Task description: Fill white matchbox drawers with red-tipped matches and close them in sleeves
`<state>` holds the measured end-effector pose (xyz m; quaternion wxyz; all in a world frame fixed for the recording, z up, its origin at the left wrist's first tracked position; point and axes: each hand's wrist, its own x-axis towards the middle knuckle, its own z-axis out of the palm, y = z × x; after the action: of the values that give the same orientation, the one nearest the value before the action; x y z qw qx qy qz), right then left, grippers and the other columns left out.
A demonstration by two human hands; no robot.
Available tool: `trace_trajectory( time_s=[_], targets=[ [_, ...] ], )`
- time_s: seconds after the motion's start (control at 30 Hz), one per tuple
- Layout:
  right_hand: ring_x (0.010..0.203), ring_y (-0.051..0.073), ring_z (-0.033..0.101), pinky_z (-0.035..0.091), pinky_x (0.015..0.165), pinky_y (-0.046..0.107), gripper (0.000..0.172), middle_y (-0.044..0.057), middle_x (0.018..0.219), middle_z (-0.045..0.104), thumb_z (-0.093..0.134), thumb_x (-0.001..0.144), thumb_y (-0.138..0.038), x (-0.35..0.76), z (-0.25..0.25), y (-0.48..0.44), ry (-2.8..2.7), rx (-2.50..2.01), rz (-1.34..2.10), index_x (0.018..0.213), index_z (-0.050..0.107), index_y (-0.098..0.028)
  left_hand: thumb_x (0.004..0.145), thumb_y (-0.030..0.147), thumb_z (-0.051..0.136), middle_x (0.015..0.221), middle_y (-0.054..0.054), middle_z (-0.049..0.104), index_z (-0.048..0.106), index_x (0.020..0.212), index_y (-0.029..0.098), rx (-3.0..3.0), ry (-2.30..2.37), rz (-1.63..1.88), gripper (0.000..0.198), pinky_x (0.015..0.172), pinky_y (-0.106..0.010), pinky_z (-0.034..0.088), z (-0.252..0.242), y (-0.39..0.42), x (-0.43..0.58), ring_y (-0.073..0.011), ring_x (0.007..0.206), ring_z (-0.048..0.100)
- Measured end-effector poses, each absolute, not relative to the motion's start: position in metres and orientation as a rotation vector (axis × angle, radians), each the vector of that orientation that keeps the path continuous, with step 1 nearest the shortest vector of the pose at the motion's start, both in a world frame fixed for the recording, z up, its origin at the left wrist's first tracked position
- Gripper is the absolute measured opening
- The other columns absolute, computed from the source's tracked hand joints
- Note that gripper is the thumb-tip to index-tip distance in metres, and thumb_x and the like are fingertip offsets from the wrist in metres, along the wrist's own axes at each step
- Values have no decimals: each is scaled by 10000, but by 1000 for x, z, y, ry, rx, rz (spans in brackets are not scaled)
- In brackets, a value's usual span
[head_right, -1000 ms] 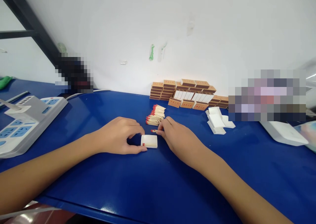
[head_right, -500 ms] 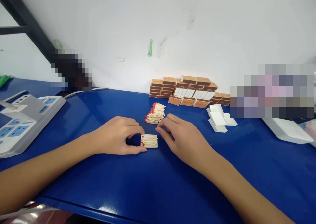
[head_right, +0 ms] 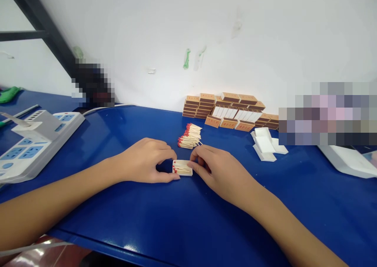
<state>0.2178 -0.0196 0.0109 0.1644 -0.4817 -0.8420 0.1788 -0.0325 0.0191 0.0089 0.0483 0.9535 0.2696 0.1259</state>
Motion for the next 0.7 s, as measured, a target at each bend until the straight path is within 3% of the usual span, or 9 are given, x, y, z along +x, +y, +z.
trace_trajectory(
  time_s=[0.43, 0.57, 0.7],
  targets=[
    [651, 130, 531, 418, 591, 271, 155, -19, 773, 610, 582, 1025, -284, 212, 7, -23, -2369, -1301, 583, 891, 635, -227, 918, 541, 709, 775, -20, 699, 753, 977, 171, 2917, 814, 406, 378, 613, -314, 396, 8, 19, -33, -196, 714, 662],
    [625, 134, 525, 420, 584, 274, 76, -16, 765, 589, 611, 1008, -247, 208, -1, -9, -2302, -1271, 390, 995, 680, -219, 925, 550, 697, 788, -29, 708, 752, 971, 162, 2920, 803, 408, 394, 620, -315, 402, 8, 19, -33, -195, 716, 660],
    [696, 154, 586, 447, 638, 290, 127, 34, 901, 654, 635, 1011, -249, 209, -11, 13, -2345, -1192, 131, 1099, 709, -196, 919, 540, 706, 759, -23, 698, 750, 950, 164, 2906, 798, 416, 380, 605, -309, 384, 8, 19, -32, -182, 676, 637]
  ],
)
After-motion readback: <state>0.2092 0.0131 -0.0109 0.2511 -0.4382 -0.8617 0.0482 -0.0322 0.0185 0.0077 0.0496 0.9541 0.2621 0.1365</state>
